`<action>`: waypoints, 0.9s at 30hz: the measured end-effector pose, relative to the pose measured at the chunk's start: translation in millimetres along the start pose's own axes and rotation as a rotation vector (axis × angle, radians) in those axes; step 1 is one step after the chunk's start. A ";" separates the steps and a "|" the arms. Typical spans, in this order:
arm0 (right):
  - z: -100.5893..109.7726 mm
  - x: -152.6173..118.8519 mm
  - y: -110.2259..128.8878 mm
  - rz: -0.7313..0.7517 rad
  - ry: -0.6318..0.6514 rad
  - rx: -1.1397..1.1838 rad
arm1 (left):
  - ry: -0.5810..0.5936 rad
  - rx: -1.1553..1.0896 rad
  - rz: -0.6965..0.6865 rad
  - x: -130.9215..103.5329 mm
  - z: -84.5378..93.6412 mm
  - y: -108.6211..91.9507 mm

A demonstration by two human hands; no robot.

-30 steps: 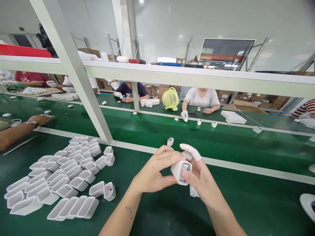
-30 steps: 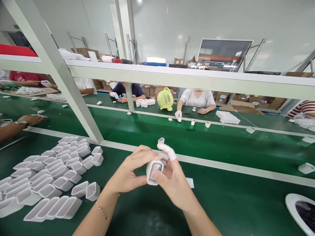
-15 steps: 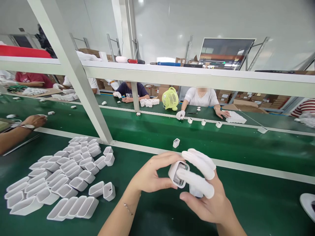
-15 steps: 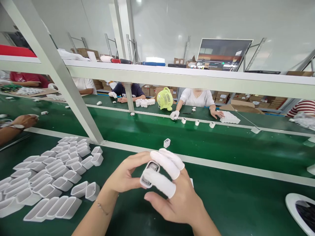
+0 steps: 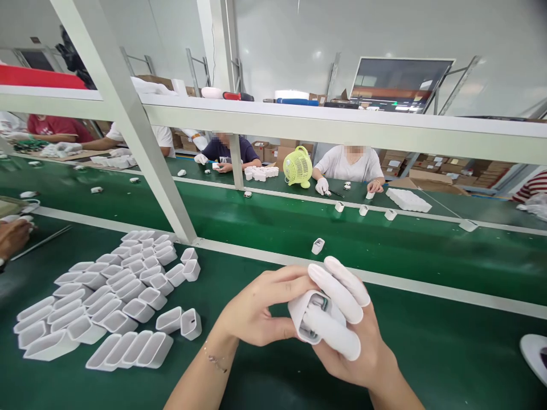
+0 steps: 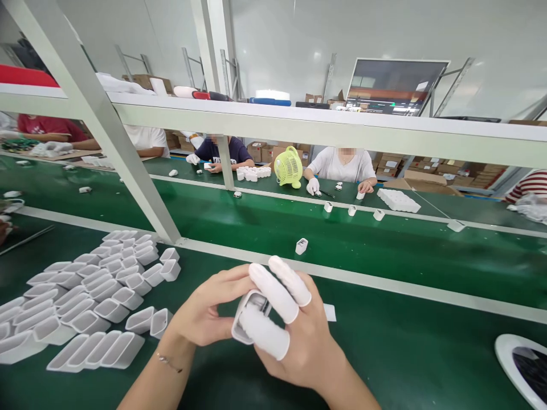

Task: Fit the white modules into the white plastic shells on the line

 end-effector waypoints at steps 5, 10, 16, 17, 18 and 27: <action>0.3 -0.5 5.4 -0.036 -0.074 0.151 | 0.040 -0.058 -0.016 2.2 -1.8 -5.8; 2.8 -2.4 1.6 -0.077 -0.168 0.345 | 0.041 -0.130 -0.059 4.6 -2.1 -2.0; 2.9 -5.4 -1.9 -0.080 -0.167 0.397 | 0.065 -0.177 -0.021 4.0 1.2 0.0; 2.0 -5.7 -2.2 -0.080 -0.151 0.401 | 0.068 -0.183 -0.016 3.7 1.7 0.4; 1.1 -6.0 -2.3 -0.086 -0.137 0.398 | 0.069 -0.185 -0.012 3.4 2.2 0.9; -0.3 -9.2 0.6 -0.185 0.009 0.340 | 0.101 -0.247 0.015 3.4 6.1 4.2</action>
Point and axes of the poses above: each hand's wrist, its own x-axis towards the middle knuckle, its own z-axis out of the back of the hand, y = z × x, the point moved 1 cm from there along x, towards the middle knuckle, and after that the axes turned 3 degrees about x, right-handed, at the moved point
